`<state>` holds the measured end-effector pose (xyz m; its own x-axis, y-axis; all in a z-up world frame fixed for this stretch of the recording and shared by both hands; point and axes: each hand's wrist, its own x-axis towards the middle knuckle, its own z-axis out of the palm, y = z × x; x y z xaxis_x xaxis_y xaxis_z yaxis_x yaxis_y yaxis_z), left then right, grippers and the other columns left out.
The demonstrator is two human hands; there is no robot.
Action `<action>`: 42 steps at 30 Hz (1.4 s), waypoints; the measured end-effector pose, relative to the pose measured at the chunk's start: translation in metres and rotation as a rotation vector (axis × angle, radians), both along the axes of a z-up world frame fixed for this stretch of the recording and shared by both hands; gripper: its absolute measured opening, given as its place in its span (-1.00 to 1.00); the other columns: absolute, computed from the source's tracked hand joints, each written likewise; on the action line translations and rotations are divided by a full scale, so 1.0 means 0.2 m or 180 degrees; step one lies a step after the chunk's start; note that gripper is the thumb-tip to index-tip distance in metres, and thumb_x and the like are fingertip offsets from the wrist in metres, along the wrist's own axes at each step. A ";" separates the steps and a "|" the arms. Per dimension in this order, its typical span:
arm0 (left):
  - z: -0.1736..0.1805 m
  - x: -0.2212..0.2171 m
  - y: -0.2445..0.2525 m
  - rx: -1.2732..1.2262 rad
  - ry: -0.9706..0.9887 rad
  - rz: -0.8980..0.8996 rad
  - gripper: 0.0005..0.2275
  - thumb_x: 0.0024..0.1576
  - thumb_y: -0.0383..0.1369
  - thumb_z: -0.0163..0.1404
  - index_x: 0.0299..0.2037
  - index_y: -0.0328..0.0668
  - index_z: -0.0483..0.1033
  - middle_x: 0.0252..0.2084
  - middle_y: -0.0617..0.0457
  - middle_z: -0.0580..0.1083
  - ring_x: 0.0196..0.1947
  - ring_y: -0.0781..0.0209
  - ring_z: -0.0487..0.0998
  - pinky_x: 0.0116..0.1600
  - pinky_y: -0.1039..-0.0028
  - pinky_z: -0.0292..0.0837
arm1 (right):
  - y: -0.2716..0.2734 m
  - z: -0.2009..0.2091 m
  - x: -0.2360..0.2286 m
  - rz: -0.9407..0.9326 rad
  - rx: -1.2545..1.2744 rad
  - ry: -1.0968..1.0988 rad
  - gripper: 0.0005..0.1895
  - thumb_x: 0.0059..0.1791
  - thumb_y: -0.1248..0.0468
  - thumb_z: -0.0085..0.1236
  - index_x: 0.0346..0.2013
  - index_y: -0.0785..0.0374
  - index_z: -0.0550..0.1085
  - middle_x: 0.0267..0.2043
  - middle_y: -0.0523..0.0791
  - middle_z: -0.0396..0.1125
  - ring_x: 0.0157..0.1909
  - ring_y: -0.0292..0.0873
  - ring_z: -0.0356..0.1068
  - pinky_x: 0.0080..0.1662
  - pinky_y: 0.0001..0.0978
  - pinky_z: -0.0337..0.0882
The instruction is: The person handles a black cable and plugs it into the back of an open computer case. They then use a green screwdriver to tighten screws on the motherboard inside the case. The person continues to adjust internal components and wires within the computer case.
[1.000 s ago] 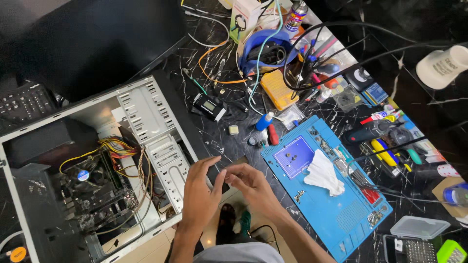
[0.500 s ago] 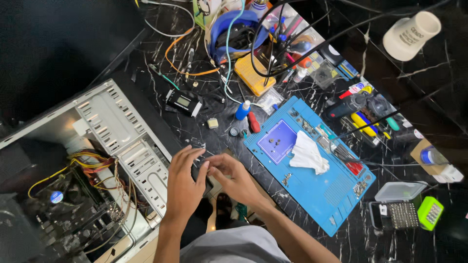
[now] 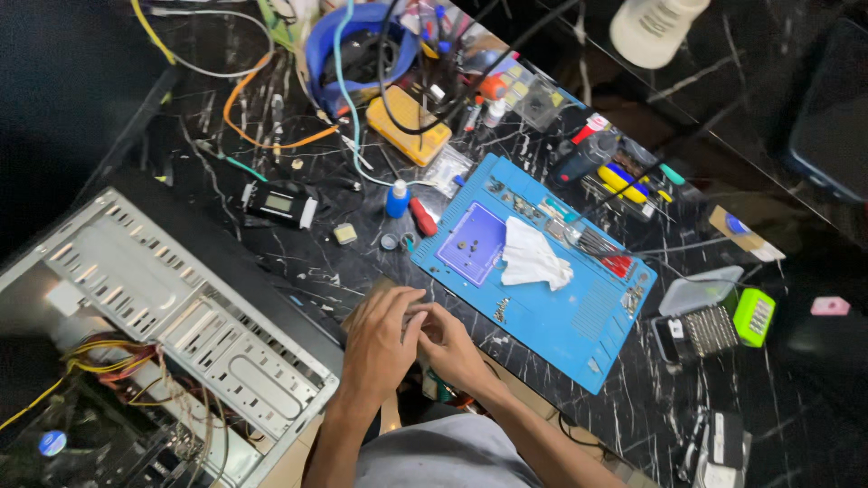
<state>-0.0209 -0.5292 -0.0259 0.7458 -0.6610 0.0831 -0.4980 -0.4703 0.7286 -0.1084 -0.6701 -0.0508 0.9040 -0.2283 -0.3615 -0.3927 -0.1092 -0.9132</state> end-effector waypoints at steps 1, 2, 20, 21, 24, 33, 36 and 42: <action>-0.04 -0.02 -0.04 -0.0001 0.0015 -0.0079 -0.71 0.36 -0.33 0.17 0.28 -0.06 0.65 0.23 0.10 0.66 0.32 0.03 0.60 0.40 0.06 0.43 | -0.04 0.00 -0.03 -0.0079 -0.0001 0.0015 -0.63 0.27 0.06 0.05 0.28 0.16 0.53 0.21 -0.07 0.57 0.07 -0.15 0.66 0.14 -0.25 0.68; -0.09 -0.04 -0.09 0.0055 -0.0045 -0.0118 -0.71 0.38 -0.25 0.14 0.28 0.03 0.66 0.19 0.12 0.65 0.28 0.02 0.63 0.31 0.09 0.51 | -0.07 0.00 -0.06 -0.0211 -0.0054 0.0004 -0.65 0.25 0.19 0.09 0.31 0.20 0.55 0.15 0.04 0.59 0.12 0.00 0.66 0.16 -0.08 0.68; -0.13 -0.35 -0.50 0.0251 0.0248 -0.0934 -0.70 0.40 -0.16 0.10 0.30 0.12 0.64 0.14 0.07 0.66 0.20 -0.09 0.70 0.23 0.05 0.59 | -0.38 0.04 -0.61 -0.1320 -0.0108 0.0181 -0.59 0.18 0.24 0.27 0.34 0.17 0.63 0.07 0.01 0.67 0.05 -0.06 0.66 0.18 -0.05 0.63; -0.09 -0.34 -0.46 0.0207 0.0240 -0.0868 -0.71 0.40 -0.17 0.09 0.29 0.12 0.65 0.13 0.06 0.66 0.20 -0.09 0.70 0.23 0.06 0.60 | -0.36 0.09 -0.57 -0.1266 -0.0161 0.0219 -0.58 0.18 0.24 0.27 0.35 0.18 0.63 0.09 0.02 0.67 0.06 -0.07 0.64 0.18 -0.05 0.62; 0.06 -0.30 -0.29 0.0007 0.0286 -0.0392 -0.73 0.40 -0.23 0.11 0.26 0.05 0.65 0.11 0.05 0.65 0.18 -0.09 0.71 0.19 0.09 0.61 | -0.27 0.15 -0.40 -0.0903 -0.0046 -0.0139 -0.58 0.16 0.36 0.22 0.34 0.29 0.62 0.04 0.10 0.65 0.11 -0.02 0.62 0.22 -0.01 0.64; 0.57 -0.37 0.62 -0.0685 0.0009 0.1594 -0.67 0.51 -0.38 -0.01 0.41 -0.30 0.56 0.23 -0.32 0.61 0.26 -0.38 0.65 0.26 -0.14 0.65 | 0.39 0.36 0.14 0.0903 0.0716 -0.1044 -0.71 0.23 0.38 0.15 0.24 0.38 0.58 0.07 0.11 0.64 0.04 -0.07 0.65 0.14 -0.10 0.70; 0.57 -0.45 0.93 -0.0976 0.0094 0.2115 -0.72 0.47 -0.44 0.07 0.35 -0.29 0.59 0.22 -0.23 0.62 0.28 -0.42 0.64 0.32 -0.20 0.60 | 0.66 0.50 0.20 0.1535 0.0804 -0.1064 -0.67 0.24 0.34 0.17 0.30 0.38 0.56 0.06 0.12 0.62 0.10 0.03 0.69 0.19 0.04 0.69; 0.61 -0.60 1.63 -0.1425 -0.0211 0.3678 -0.74 0.32 -0.48 0.25 0.19 -0.31 0.74 0.03 -0.34 0.74 0.16 -0.49 0.74 0.24 -0.09 0.67 | 1.18 0.56 0.28 0.2314 0.0469 -0.0895 -0.63 0.27 0.27 0.11 0.33 0.41 0.50 0.12 0.22 0.58 0.24 0.26 0.66 0.29 0.34 0.62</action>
<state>-0.1407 -0.2025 0.0956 0.8577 0.4770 0.1918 0.0008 -0.3743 0.9273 -0.0515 -0.4342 0.0622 0.8700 0.4868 -0.0780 -0.0218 -0.1201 -0.9925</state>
